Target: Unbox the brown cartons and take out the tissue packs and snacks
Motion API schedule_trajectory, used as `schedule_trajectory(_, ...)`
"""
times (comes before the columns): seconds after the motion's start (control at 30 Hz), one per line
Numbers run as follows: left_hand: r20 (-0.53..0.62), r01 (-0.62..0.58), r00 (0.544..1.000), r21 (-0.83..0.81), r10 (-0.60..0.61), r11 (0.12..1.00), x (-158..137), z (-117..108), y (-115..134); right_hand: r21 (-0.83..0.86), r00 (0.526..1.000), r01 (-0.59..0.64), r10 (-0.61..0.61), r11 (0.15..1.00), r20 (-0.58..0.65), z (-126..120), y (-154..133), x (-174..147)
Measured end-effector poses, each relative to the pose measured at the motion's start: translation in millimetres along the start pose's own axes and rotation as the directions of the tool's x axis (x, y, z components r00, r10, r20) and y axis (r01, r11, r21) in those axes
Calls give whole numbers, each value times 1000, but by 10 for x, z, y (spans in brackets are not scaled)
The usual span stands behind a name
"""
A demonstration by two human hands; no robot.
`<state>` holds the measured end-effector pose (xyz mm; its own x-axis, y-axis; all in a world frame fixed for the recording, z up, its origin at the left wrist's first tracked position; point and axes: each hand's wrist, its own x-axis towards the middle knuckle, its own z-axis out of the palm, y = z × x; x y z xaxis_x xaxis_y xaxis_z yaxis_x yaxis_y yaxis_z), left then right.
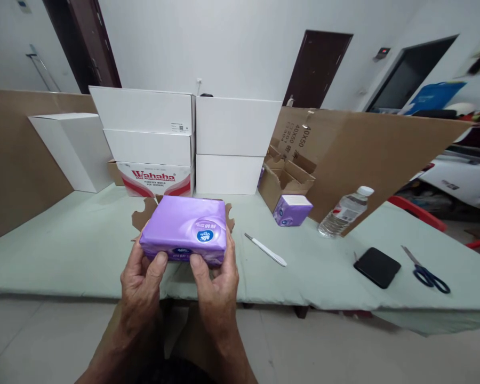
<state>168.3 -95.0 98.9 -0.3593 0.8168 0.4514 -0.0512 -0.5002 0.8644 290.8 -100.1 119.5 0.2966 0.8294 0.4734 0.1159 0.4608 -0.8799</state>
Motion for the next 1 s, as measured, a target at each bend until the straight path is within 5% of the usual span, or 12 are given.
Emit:
schedule_trajectory(0.33, 63, -182, 980, -85, 187, 980, 107, -144, 54, 131, 991, -128, 122, 983, 53, -25, -93, -16)
schedule_trajectory(0.5, 182, -58, 978, -234, 102, 971, 234, -372, 158, 145, 990, -102, 87, 984, 109, -15, -66, -90)
schedule_trajectory(0.7, 179, 48, 983, -94, -30, 994, 234, -594, 263, 53, 987, 41, -48, 998, 154, 2, -99, -177)
schedule_trajectory(0.83, 131, 205, 975, -207, -180, 957, 255, -712, 306, 39, 940, 208, -211, 977, 268, -256, -41, -86)
schedule_trajectory(1.0, 12, 174, 983, -345, -181, 922, 373, -917, 291, -292, 984, 176, -157, 940, 86, -800, 248, 217)
